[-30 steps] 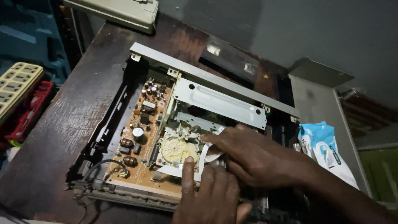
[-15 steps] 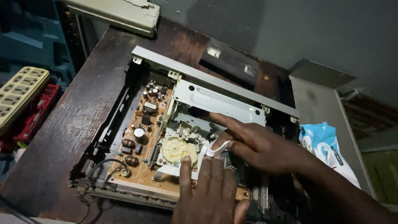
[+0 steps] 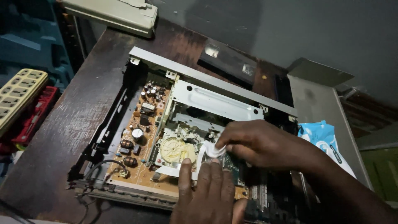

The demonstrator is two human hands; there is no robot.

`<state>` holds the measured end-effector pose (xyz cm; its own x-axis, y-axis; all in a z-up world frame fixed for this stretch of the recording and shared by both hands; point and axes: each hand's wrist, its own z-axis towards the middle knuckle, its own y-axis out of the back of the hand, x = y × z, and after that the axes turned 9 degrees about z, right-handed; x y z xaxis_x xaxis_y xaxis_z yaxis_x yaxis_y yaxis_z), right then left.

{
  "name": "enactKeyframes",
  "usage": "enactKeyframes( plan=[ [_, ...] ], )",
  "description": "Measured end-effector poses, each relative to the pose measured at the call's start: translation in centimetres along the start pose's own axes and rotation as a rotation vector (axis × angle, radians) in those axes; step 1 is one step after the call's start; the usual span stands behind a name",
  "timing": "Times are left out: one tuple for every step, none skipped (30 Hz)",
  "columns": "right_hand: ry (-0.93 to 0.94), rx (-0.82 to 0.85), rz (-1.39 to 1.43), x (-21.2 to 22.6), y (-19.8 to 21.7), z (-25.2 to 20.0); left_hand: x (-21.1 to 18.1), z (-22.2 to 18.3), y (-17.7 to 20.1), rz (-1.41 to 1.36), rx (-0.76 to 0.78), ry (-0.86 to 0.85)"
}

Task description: Cleaning the internal components and chassis of an open VCR using wet wipes

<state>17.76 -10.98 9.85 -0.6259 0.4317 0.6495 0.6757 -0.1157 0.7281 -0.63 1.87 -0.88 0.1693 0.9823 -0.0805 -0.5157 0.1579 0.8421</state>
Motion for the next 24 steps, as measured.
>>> enactKeyframes(
  plan=[
    [0.107, 0.022, -0.001, 0.0, 0.0, 0.1, 0.0, 0.0, -0.1, 0.006, 0.030, -0.006],
    [0.101, 0.021, -0.003, 0.4, 0.3, -0.1, -0.2, 0.0, -0.2, 0.001, 0.028, -0.009],
    [0.040, 0.080, -0.002, 0.8, 0.6, 0.0, -0.3, 0.0, -0.3, -0.004, 0.026, 0.005],
    [-0.021, 0.139, -0.001, 1.2, 0.8, 0.1, -0.3, -0.1, -0.4, -0.009, 0.025, 0.019],
    [-0.016, 0.144, -0.003, 1.2, 1.0, 0.2, -0.3, -0.1, -0.4, -0.005, 0.024, 0.026],
    [-0.018, 0.173, -0.031, 1.2, 1.3, 0.2, -0.3, -0.1, -0.4, -0.008, 0.024, 0.017],
    [-0.022, 0.199, -0.058, 1.2, 1.5, 0.2, -0.3, -0.2, -0.4, -0.012, 0.025, 0.006],
    [-0.019, 0.202, -0.059, 1.3, 1.6, 0.9, -0.1, 0.0, -0.1, -0.010, 0.025, 0.010],
    [0.059, 0.214, -0.088, 1.3, 1.6, 1.3, 0.0, 0.2, 0.1, -0.006, -0.016, 0.020],
    [0.137, 0.226, -0.118, 1.3, 1.7, 1.7, 0.0, 0.4, 0.3, -0.002, -0.058, 0.031],
    [0.131, 0.225, -0.116, 1.2, 1.6, 1.9, -0.1, 0.2, 0.2, -0.008, -0.056, 0.029],
    [0.184, 0.200, -0.138, 1.1, 1.5, 2.1, -0.1, 0.1, 0.0, -0.024, -0.033, 0.022],
    [0.243, 0.178, -0.162, 1.0, 1.5, 2.6, 0.0, 0.0, -0.1, -0.034, -0.010, 0.018],
    [0.242, 0.178, -0.161, 1.3, 1.7, 2.7, 0.0, 0.0, 0.0, -0.035, -0.010, 0.018],
    [0.198, 0.219, -0.120, 1.6, 1.8, 2.8, 0.0, 0.0, 0.1, -0.042, -0.023, 0.017],
    [0.155, 0.261, -0.079, 1.9, 2.0, 3.0, 0.1, 0.0, 0.2, -0.050, -0.037, 0.016],
    [0.156, 0.262, -0.079, 2.4, 2.0, 3.0, 0.2, 0.1, 0.2, -0.049, -0.037, 0.018],
    [0.080, 0.266, -0.063, 2.9, 2.1, 3.0, 0.3, 0.1, 0.3, -0.039, -0.012, 0.004],
    [0.002, 0.271, -0.046, 3.3, 2.1, 2.9, 0.3, 0.1, 0.4, -0.031, 0.014, -0.009],
    [0.001, 0.273, -0.047, 4.8, 2.2, 3.4, 0.3, 0.1, 0.5, -0.033, 0.014, -0.007],
    [-0.380, 0.225, 0.093, 6.3, 2.4, 4.0, 0.3, 0.2, 0.6, -0.044, 0.010, -0.002],
    [-0.761, 0.161, 0.232, 7.8, 2.6, 4.6, 0.4, 0.3, 0.7, -0.055, 0.006, 0.003],
    [-0.759, 0.163, 0.232, 6.8, 2.5, 4.2, 0.4, 0.2, 0.6, -0.053, 0.007, 0.004],
    [-0.680, 0.191, 0.166, 5.8, 2.4, 3.9, 0.4, 0.2, 0.5, -0.067, 0.010, 0.002]
  ],
)
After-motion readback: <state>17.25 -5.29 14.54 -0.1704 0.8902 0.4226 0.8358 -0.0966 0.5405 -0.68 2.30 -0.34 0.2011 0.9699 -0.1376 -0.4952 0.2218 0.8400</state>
